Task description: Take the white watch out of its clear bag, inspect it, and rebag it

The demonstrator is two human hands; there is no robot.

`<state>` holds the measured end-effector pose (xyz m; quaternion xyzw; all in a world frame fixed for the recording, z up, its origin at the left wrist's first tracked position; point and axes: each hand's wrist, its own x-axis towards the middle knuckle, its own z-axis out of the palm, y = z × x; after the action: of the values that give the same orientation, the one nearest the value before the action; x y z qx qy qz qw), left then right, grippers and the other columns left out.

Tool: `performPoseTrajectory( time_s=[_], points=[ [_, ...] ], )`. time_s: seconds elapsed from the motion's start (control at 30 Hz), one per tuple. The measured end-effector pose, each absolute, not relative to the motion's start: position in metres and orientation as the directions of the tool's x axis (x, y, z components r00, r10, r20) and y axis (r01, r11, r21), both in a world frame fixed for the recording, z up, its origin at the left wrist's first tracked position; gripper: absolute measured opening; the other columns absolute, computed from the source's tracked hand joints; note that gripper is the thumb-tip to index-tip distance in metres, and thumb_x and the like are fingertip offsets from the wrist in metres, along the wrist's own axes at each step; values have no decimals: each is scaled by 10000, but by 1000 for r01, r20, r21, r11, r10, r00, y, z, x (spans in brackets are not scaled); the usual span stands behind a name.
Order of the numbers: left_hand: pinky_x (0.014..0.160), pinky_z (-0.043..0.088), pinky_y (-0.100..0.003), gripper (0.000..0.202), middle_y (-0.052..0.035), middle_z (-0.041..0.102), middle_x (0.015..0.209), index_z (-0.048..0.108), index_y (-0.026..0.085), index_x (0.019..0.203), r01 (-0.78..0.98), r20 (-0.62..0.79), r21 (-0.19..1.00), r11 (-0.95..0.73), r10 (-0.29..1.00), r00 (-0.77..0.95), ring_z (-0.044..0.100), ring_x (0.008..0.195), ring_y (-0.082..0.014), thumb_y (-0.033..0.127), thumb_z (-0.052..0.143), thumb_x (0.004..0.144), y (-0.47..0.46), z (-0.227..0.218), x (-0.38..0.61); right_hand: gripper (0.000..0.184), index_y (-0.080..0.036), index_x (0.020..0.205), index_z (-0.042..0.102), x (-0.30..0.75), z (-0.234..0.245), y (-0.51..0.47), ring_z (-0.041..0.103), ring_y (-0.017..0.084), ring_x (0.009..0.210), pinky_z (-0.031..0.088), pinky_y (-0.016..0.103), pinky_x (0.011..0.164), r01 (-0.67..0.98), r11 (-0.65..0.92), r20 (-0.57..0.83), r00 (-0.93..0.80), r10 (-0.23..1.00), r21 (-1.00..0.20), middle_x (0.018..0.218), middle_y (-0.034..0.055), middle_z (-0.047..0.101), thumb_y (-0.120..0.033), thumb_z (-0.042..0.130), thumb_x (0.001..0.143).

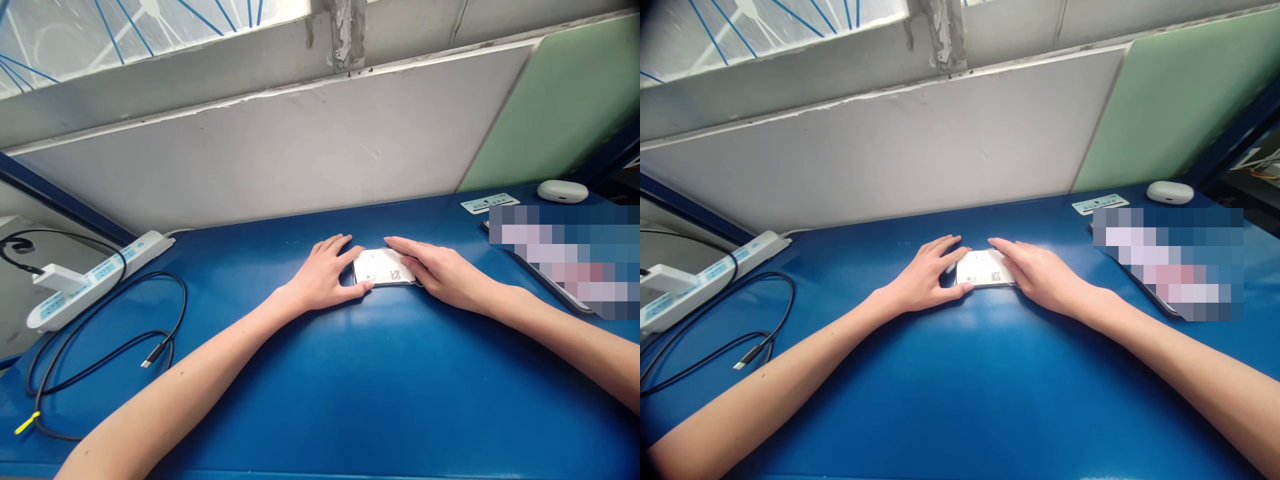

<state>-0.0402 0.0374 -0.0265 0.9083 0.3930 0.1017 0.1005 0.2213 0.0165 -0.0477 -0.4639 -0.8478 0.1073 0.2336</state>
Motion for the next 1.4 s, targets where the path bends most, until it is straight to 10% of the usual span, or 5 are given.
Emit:
performPoseTrajectory(
  time_s=[0.87, 1.2, 1.4],
  points=[
    [1172, 299, -543, 607, -181, 428, 1541, 535, 197, 1377, 696, 123, 258, -670, 737, 664, 319, 1470, -373, 531, 617, 877, 37, -27, -40, 378, -220, 1226, 667, 223, -56, 21, 672, 293, 1173, 569, 461, 962, 645, 537, 376, -386, 843, -543, 1295, 89, 704, -191, 388, 974],
    [1183, 296, -516, 583, -222, 445, 1519, 492, 101, 1377, 693, 124, 221, -686, 725, 678, 346, 1457, -366, 458, 542, 919, 38, -28, -39, 298, -177, 1047, 751, 239, -46, 32, 615, 341, 1190, 528, 524, 991, 716, 689, 471, -573, 671, -111, 1162, 145, 736, -156, 480, 925],
    [1173, 308, -522, 544, -199, 472, 1502, 501, 135, 1362, 681, 142, 226, -696, 716, 684, 349, 1455, -363, 442, 542, 914, 38, -28, -40, 333, -203, 1118, 740, 242, -48, 24, 651, 290, 878, 561, 438, 722, 747, 646, 401, -549, 733, -157, 965, 121, 729, -194, 445, 964]
  ],
)
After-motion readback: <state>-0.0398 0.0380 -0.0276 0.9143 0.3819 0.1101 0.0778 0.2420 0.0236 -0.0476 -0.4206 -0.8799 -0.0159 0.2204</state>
